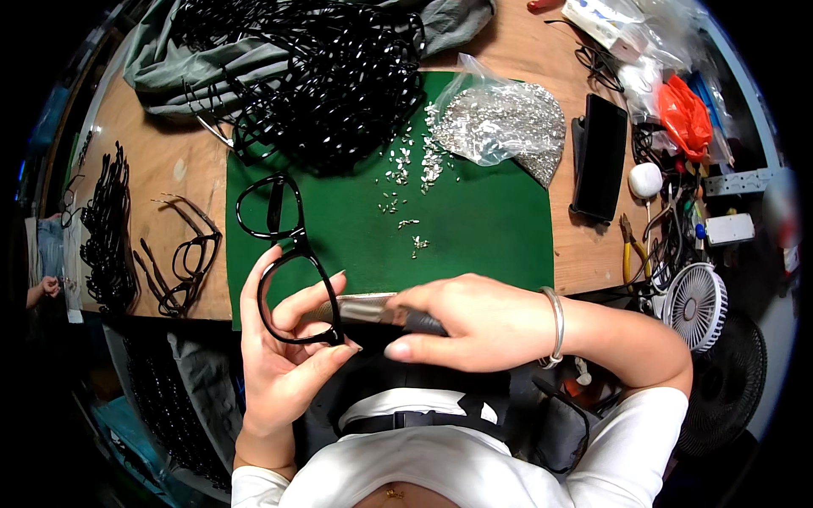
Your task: The person uses pliers to trim the tips of black eyeglass frames one by one. They pick frames from a large pile, cut the ends, and place the finished frames on the table. A coworker is visible in the background.
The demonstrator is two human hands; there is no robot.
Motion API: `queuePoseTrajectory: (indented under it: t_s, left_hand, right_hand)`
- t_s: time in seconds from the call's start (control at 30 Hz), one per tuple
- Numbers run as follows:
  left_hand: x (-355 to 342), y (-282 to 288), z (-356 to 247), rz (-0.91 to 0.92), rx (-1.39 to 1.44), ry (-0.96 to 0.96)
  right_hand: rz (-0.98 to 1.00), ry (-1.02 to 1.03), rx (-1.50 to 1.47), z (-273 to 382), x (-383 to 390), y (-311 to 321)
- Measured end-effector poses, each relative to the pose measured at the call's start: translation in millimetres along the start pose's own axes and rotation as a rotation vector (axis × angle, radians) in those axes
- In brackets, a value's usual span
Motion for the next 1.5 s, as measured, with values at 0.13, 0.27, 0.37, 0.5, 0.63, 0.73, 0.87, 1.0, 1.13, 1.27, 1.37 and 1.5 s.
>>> queuePoseTrajectory:
  t_s: [0.13,0.27,0.37,0.5,0.63,0.73,0.87,1.0,1.13,1.27,1.37,1.5]
  left_hand:
    - [-7,-2,8,-0.011,0.002,0.011]
    - [6,10,24,-0.001,0.024,-0.109]
    - [21,14,37,0.007,0.01,-0.157]
    - [10,-8,48,-0.122,-0.031,-0.059]
    - [12,-5,39,0.0,0.188,0.067]
    - [16,3,39,0.252,0.423,0.09]
    - [13,-2,48,0.2,0.358,0.257]
    - [8,-7,60,-0.006,0.146,0.126]
    - [7,-20,62,-0.098,0.09,-0.049]
    - [4,-26,58,-0.114,-0.004,-0.14]
    - [7,-25,58,-0.096,-0.006,-0.07]
    - [7,-20,43,0.073,0.234,0.181]
  right_hand:
    - [-0.134,-0.063,0.606,-31,3,-18]
    - [-0.157,-0.055,0.79,-44,10,-26]
    - [-0.23,-0.064,0.684,-39,10,-17]
    - [-0.37,-0.027,0.607,-58,-2,-1]
    - [-0.39,-0.021,0.631,-72,-9,-4]
    - [-0.376,0.013,0.673,-67,-17,-4]
    - [-0.326,-0.046,0.702,-68,-20,-6]
    - [-0.471,-0.023,0.351,-46,-13,-3]
    - [-0.638,0.052,-0.143,-14,-20,-23]
    - [-0.764,0.078,-0.471,-17,-25,-37]
    - [-0.7,-0.077,-0.858,-21,-29,-38]
    - [-0.529,-0.187,-0.964,-14,-26,-29]
Point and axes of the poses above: each hand's wrist, its own x-axis away from the middle knuckle, its own y-axis out of the back of the hand, z = x × y, the point moved 3 cm from there along -x, towards the middle knuckle, and after that the axes turned 12 degrees about y, right-handed, at the moved point
